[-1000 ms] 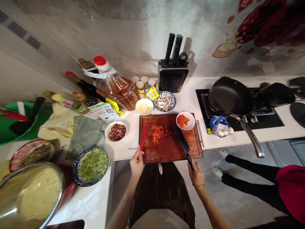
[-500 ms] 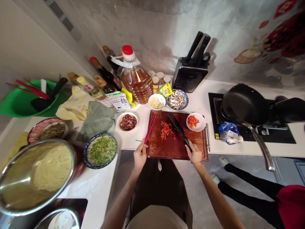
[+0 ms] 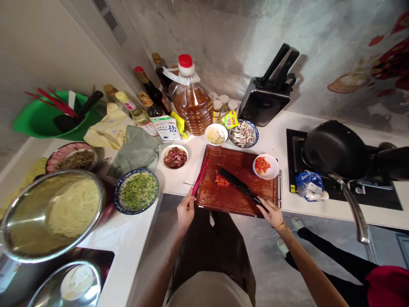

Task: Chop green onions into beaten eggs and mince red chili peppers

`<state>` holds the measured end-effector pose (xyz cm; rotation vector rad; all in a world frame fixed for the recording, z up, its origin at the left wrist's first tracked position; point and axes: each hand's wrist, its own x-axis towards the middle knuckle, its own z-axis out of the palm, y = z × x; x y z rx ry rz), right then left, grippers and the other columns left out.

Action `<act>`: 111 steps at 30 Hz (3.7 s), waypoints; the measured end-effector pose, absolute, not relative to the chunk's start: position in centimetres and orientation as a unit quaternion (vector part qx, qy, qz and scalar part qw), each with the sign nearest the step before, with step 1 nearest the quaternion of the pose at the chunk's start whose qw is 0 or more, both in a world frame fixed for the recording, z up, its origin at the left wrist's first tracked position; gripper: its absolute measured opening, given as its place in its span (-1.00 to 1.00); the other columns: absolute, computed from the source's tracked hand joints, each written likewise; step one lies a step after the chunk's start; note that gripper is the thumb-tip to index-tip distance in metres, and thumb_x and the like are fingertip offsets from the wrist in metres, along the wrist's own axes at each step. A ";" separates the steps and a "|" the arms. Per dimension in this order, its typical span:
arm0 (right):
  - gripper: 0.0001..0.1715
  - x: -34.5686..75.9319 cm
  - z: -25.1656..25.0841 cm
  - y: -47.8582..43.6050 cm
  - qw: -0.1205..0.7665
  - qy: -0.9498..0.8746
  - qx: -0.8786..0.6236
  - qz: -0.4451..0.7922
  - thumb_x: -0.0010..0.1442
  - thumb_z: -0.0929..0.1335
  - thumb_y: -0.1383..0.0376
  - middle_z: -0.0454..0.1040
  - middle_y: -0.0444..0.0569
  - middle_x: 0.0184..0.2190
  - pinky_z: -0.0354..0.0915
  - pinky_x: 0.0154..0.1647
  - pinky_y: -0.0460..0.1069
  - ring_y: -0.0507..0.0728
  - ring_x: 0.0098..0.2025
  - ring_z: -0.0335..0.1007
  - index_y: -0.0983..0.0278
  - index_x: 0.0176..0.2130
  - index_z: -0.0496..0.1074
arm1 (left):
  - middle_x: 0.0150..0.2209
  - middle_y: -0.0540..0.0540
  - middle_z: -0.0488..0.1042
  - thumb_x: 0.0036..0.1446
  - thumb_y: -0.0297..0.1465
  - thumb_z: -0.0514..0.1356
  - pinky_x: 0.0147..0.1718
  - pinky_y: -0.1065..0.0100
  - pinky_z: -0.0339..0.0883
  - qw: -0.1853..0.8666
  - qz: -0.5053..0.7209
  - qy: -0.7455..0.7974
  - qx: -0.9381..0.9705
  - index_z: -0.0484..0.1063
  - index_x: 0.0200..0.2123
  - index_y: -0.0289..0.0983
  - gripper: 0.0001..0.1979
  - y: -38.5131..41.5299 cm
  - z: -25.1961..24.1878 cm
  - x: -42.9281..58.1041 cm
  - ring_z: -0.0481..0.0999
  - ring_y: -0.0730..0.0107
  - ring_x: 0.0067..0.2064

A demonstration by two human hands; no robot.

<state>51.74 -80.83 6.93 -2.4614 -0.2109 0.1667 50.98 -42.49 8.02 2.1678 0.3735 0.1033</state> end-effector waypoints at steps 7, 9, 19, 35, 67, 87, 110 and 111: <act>-0.57 41.3 7.1 -75.0 0.549 0.240 -0.800 0.034 0.16 0.24 0.01 0.34 -0.15 -0.67 0.17 -0.68 -0.10 0.01 -0.68 0.21 0.30 -0.24 0.40 | -0.36 -0.07 0.48 0.21 -0.37 -0.06 -0.27 0.41 0.30 0.422 0.021 0.122 0.898 0.34 0.04 -0.29 -0.62 -42.3 8.2 50.9 0.44 0.42 -0.32; -0.57 38.8 6.8 -72.5 0.608 0.307 -0.731 0.036 0.17 0.23 -0.02 0.20 -0.23 -0.74 0.03 -0.75 -0.15 -0.06 -0.74 0.06 0.29 -0.37 0.35 | -0.37 -0.07 0.47 0.21 -0.38 -0.06 -0.27 0.40 0.30 0.417 0.013 0.110 0.902 0.34 0.04 -0.29 -0.62 -42.1 8.0 50.9 0.44 0.42 -0.33; -0.47 38.2 4.6 -62.8 0.711 0.457 -0.534 -0.014 0.06 0.29 -0.11 0.23 -0.27 -0.65 -0.04 -0.80 -0.16 -0.10 -0.75 -0.02 0.28 -0.22 0.32 | -0.35 -0.10 0.47 0.21 -0.43 -0.07 -0.27 0.39 0.34 0.377 -0.009 0.002 0.926 0.26 0.10 -0.29 -0.60 -40.3 7.4 51.2 0.46 0.41 -0.31; -0.57 42.2 5.1 -53.0 0.714 0.444 -0.541 -0.041 0.15 0.23 -0.04 0.14 -0.29 -0.71 -0.01 -0.76 -0.16 -0.09 -0.74 -0.02 0.26 -0.46 0.22 | -0.08 -0.26 0.41 0.11 -0.66 -0.07 -0.44 0.53 0.39 0.014 -0.034 -0.101 0.994 -0.28 0.29 -0.33 -0.29 -40.0 7.1 49.0 0.50 0.46 -0.35; -0.46 42.6 14.7 -63.6 0.802 0.436 -0.407 0.018 0.03 0.34 -0.07 0.24 -0.24 -0.59 -0.08 -0.85 -0.21 -0.16 -0.77 -0.06 0.30 -0.17 0.37 | -0.01 -0.17 0.43 0.22 -0.52 -0.06 -0.10 0.43 0.35 0.234 -0.005 -0.335 0.913 -0.07 0.27 -0.19 -0.45 -40.8 11.9 51.3 0.46 0.41 -0.09; -0.49 49.3 19.1 -80.0 0.755 0.407 -0.507 0.083 -0.08 0.39 -0.09 0.27 -0.17 -0.64 -0.09 -0.86 -0.19 -0.13 -0.75 -0.01 0.32 -0.52 0.31 | -0.08 -0.13 0.39 0.22 -0.53 -0.13 -0.17 0.34 0.38 0.272 -0.144 -0.347 0.886 -0.06 0.26 -0.09 -0.45 -54.9 10.8 62.4 0.47 0.43 -0.19; -0.57 46.8 11.9 -74.8 0.550 0.166 -0.818 0.029 0.04 0.38 0.10 0.51 0.02 -0.21 0.33 -0.11 0.09 0.21 -0.18 0.42 0.15 -0.08 0.48 | -0.25 -0.13 0.49 0.23 -0.30 -0.04 -0.17 0.32 0.33 0.448 0.000 0.013 0.894 0.26 0.12 -0.28 -0.58 -44.3 12.3 56.6 0.46 0.37 -0.20; -0.57 48.0 10.6 -74.0 0.511 0.139 -0.848 0.016 0.07 0.36 0.10 0.51 0.03 -0.21 0.32 -0.09 0.09 0.21 -0.19 0.43 0.13 -0.06 0.47 | -0.24 -0.14 0.49 0.23 -0.30 -0.04 -0.17 0.31 0.33 0.443 0.002 0.018 0.896 0.27 0.11 -0.29 -0.58 -43.7 12.3 56.2 0.47 0.36 -0.20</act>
